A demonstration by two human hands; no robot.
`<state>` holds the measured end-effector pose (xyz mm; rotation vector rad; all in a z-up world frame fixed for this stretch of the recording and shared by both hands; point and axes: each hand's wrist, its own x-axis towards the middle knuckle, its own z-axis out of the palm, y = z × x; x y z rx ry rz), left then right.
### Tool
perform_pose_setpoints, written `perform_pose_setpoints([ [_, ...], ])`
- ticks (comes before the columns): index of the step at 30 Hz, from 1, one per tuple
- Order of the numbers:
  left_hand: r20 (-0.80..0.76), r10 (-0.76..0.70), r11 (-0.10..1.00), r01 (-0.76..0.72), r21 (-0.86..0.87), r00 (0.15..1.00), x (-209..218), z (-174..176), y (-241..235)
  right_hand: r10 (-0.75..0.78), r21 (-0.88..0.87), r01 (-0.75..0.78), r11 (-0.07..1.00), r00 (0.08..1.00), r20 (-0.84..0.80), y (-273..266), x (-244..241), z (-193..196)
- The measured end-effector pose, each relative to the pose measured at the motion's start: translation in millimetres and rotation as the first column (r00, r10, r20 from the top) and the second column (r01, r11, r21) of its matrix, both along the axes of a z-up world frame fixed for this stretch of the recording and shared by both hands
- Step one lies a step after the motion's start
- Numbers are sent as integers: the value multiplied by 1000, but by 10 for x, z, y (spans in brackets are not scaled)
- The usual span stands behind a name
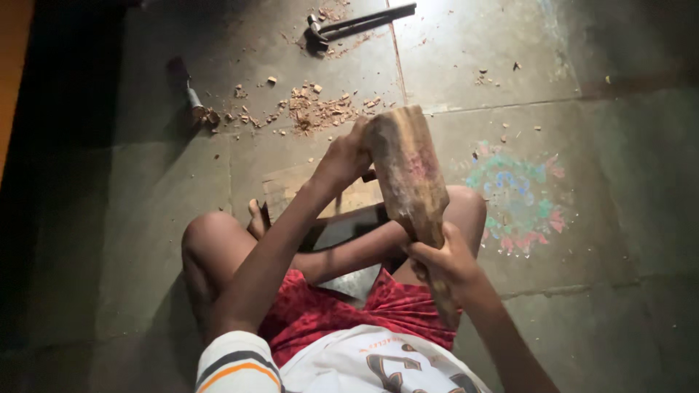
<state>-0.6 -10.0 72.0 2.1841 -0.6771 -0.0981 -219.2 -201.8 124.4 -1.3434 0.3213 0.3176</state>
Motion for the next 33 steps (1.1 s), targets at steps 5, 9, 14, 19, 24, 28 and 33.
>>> perform_pose_setpoints([
  [5,57,50,992,-42,-122,997,-87,-65,124,47,-284,69,956,922,383,-201,-48,303],
  [9,56,116,985,-108,-132,992,-108,-143,169,27,-495,258,830,867,497,-257,-146,305],
  [14,-333,47,958,-137,-253,942,-172,-299,298,154,-130,-134,982,976,157,67,57,-301],
  [19,182,-76,953,125,-277,980,-34,-484,246,70,-155,-61,986,996,52,65,1,127],
  [24,-17,172,936,-169,-309,985,-200,-552,361,-92,-296,184,937,950,300,-80,-94,483],
  [28,-61,122,717,-130,-685,991,-256,-590,651,-181,-261,307,915,892,414,75,6,173],
  [33,-246,110,246,-266,-932,963,-221,-258,1039,-214,-418,278,865,957,193,171,-136,-790],
])
